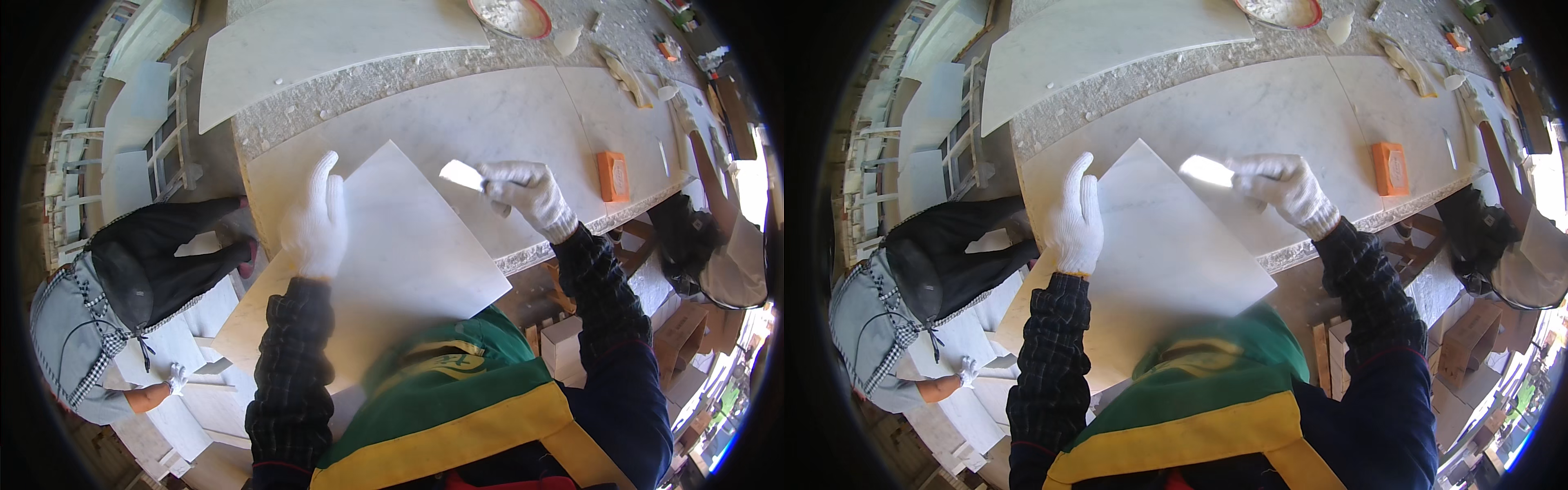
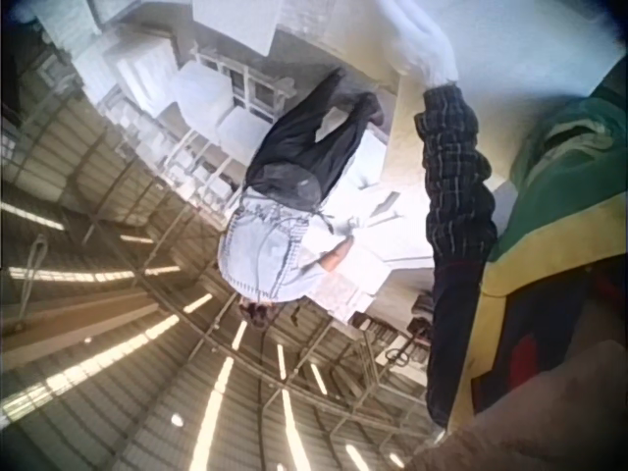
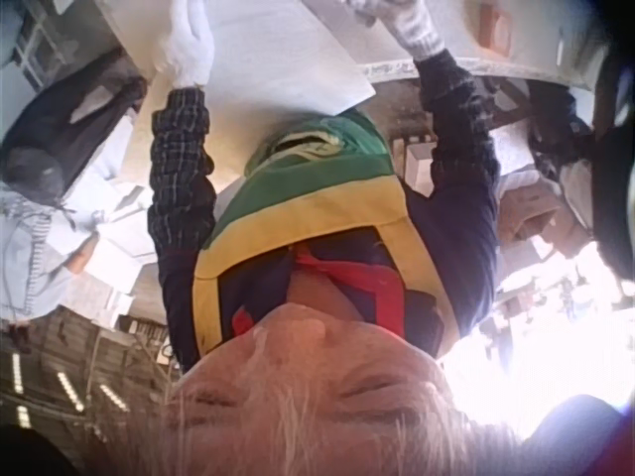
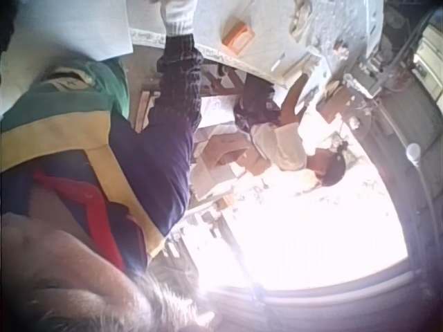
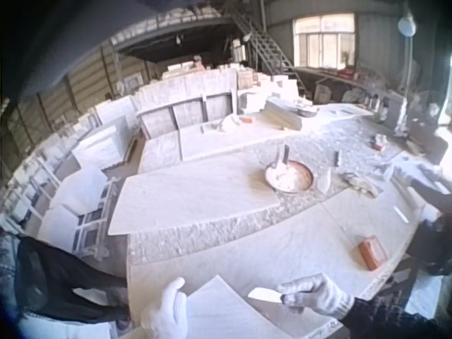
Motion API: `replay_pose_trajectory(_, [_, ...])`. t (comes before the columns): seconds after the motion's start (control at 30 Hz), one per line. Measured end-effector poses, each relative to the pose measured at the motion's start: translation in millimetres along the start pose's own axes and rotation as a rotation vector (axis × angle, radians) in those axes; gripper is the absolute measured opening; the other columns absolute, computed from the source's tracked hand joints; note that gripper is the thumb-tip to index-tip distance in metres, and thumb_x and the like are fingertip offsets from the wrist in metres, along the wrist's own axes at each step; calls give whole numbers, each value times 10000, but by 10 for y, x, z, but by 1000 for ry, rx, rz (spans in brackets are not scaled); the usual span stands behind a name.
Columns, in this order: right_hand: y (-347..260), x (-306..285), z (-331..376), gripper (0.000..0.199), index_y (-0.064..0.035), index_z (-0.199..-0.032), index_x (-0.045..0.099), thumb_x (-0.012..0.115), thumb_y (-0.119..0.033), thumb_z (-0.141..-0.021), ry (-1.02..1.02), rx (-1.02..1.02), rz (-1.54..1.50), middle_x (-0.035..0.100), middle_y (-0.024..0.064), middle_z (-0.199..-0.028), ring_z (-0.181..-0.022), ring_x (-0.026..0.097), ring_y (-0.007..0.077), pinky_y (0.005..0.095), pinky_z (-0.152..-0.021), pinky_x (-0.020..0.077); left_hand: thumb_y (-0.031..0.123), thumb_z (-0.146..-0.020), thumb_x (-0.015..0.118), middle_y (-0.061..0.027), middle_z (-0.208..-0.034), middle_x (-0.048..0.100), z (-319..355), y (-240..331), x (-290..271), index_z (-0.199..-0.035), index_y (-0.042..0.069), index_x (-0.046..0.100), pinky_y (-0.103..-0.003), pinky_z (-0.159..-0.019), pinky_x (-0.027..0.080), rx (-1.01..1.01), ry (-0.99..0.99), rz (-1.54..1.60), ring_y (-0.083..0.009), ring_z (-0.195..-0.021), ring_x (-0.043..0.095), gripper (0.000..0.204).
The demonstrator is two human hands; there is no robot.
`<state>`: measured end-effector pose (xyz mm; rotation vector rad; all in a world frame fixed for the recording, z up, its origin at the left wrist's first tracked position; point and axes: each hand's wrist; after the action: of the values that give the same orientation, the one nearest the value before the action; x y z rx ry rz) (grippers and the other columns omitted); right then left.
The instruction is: The person smooths and cleans a large white stone slab on a workbench using a small metal scraper and an orange sanding block. They repeatedly scrape the surface, wipe it with gloved hands, and sand the edges, then flip the slab to work on the other side.
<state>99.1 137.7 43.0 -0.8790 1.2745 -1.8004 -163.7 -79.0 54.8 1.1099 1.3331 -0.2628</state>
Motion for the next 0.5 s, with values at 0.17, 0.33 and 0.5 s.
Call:
replay_pose_trajectory(0.17, [136,233,-97,342,-16,-1375,668,637,-58,-1037,309,120,-416,721,52,-942,-725,587,101,240,-662,498,278,-1055,586,-154,-1152,743,28,48,4,-1367,179,645,-470,-841,546,20,27,89,-388,-977,710,332])
replay_pose_trajectory(0.33, [21,316,-249,280,-17,-1290,730,652,-46,-1023,188,-93,42,738,52,-1006,-782,625,100,257,-696,531,280,-1053,590,-166,-1186,735,52,59,0,-1381,171,636,-476,-871,541,17,16,79,-399,-1017,703,348])
replay_pose_trajectory(0.5, [-249,220,-712,335,-109,-1198,787,699,-5,-892,13,-598,738,740,152,-946,-805,706,300,366,-748,581,289,-1063,566,-184,-1133,737,81,101,-34,-1420,200,608,-499,-834,537,-38,-5,82,-424,-965,700,370])
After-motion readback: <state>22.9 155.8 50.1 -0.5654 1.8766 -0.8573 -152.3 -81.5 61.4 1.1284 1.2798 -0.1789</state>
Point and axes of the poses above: each hand's wrist, its own z-axis away from the middle knuckle, its own x-axis out of the palm, y = z × x
